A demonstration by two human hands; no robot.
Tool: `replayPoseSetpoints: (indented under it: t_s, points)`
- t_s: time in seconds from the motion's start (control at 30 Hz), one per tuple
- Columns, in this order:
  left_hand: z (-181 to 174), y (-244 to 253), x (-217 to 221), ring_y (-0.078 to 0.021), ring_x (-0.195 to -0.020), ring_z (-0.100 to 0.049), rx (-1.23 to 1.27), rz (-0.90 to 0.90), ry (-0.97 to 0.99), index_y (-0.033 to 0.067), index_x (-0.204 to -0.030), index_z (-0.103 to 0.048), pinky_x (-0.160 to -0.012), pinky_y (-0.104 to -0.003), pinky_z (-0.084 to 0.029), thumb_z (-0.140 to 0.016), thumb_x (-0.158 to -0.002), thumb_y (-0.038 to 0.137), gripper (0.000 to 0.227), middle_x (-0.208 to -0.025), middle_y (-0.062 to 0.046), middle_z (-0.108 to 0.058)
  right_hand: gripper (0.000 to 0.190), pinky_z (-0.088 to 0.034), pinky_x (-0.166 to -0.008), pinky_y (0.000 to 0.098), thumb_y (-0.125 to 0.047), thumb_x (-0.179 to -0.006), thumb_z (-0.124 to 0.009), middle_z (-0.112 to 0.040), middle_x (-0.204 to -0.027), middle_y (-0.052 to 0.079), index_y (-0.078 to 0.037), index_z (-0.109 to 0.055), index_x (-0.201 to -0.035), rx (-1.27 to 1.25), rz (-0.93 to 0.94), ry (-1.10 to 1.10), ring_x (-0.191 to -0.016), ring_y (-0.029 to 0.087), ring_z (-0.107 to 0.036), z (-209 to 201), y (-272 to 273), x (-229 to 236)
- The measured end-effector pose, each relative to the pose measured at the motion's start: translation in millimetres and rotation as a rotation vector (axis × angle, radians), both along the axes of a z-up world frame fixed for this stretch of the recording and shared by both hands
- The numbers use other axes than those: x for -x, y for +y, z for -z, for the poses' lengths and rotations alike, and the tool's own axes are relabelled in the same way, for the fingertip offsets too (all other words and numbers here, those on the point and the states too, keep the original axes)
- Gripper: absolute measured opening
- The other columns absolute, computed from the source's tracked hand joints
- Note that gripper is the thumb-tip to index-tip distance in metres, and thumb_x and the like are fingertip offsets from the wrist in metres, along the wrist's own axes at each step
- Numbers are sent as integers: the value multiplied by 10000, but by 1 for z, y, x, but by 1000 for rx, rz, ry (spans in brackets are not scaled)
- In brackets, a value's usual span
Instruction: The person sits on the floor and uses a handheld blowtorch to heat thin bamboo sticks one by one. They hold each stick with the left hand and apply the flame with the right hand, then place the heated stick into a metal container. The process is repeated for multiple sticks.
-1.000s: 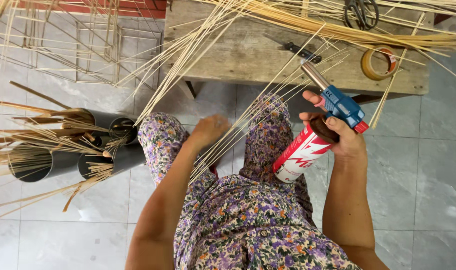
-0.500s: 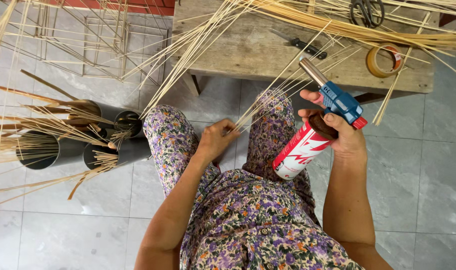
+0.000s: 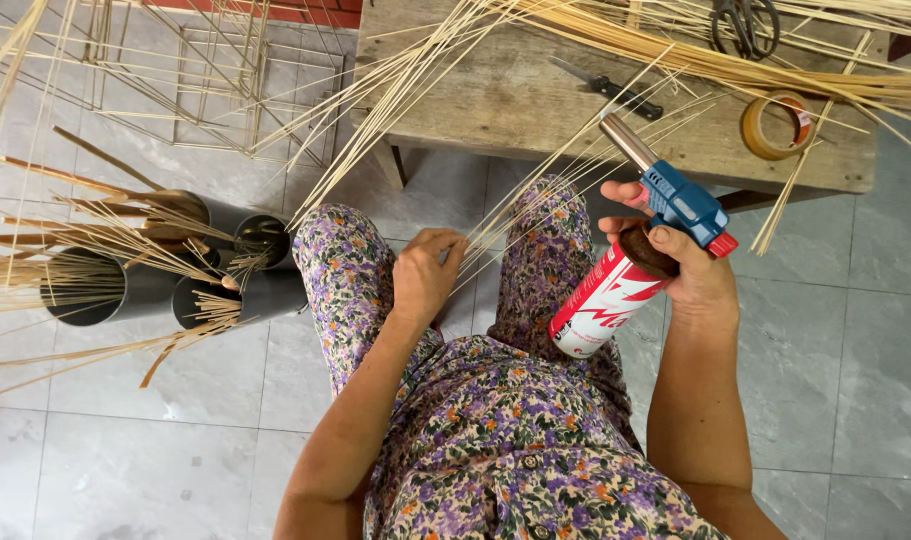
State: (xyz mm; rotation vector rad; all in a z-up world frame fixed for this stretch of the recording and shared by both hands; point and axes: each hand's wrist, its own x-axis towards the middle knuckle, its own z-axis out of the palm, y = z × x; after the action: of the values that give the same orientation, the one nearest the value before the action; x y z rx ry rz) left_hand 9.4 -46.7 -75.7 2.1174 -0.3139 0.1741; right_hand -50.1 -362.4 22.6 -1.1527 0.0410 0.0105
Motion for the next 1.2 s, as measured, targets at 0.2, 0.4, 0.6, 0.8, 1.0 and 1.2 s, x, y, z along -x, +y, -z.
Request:
replayPoseSetpoints:
  t_s: [0.2,0.4,0.6,0.8,1.0,1.2]
  points:
    - [-41,14,-1,-112,-618,-676,185,-65,238,44,-1037,-771,-574,-268,-538,-717,-953,118,124,-761,-70,-736,595,-576,-967,412,-232,-851,-801,-663,-1384,227,22,-636,-1362,75,-90,-20,-1111,308,-712,-14,7,-5]
    - [-67,36,5,-67,-654,-684,254,-91,199,47,-1074,-766,-596,-230,-535,-703,-976,121,139,-734,-41,-726,616,-598,-882,419,-81,-750,-802,-687,-1330,220,38,-635,-1330,126,-308,69,-1064,268,-728,-36,38,-11]
    - [-91,44,13,-59,-660,-679,229,-107,153,44,-1080,-760,-587,-222,-525,-710,-976,120,138,-759,-31,-738,561,-573,-966,381,9,-796,-789,-695,-1337,191,59,-645,-1336,239,-560,-7,-1099,219,-702,-39,65,-26]
    - [-107,51,21,-63,-611,-645,236,-141,213,46,-1077,-767,-554,-225,-506,-720,-963,116,142,-735,-33,-728,557,-578,-984,391,-34,-812,-769,-697,-1315,186,41,-636,-1347,198,-384,31,-1104,238,-715,-51,57,-41]
    - [-102,56,23,-57,-645,-667,255,-131,146,44,-1083,-768,-580,-220,-521,-721,-963,98,140,-748,-36,-733,599,-590,-969,413,-104,-800,-791,-687,-1324,197,11,-612,-1360,196,-259,-27,-1090,269,-719,-59,38,-54]
    - [-99,60,27,-61,-669,-698,235,-111,136,41,-1080,-768,-593,-219,-538,-722,-955,93,144,-774,-48,-753,551,-585,-981,418,-106,-831,-776,-700,-1322,216,27,-640,-1348,168,-178,-74,-1077,294,-722,-51,18,-65]
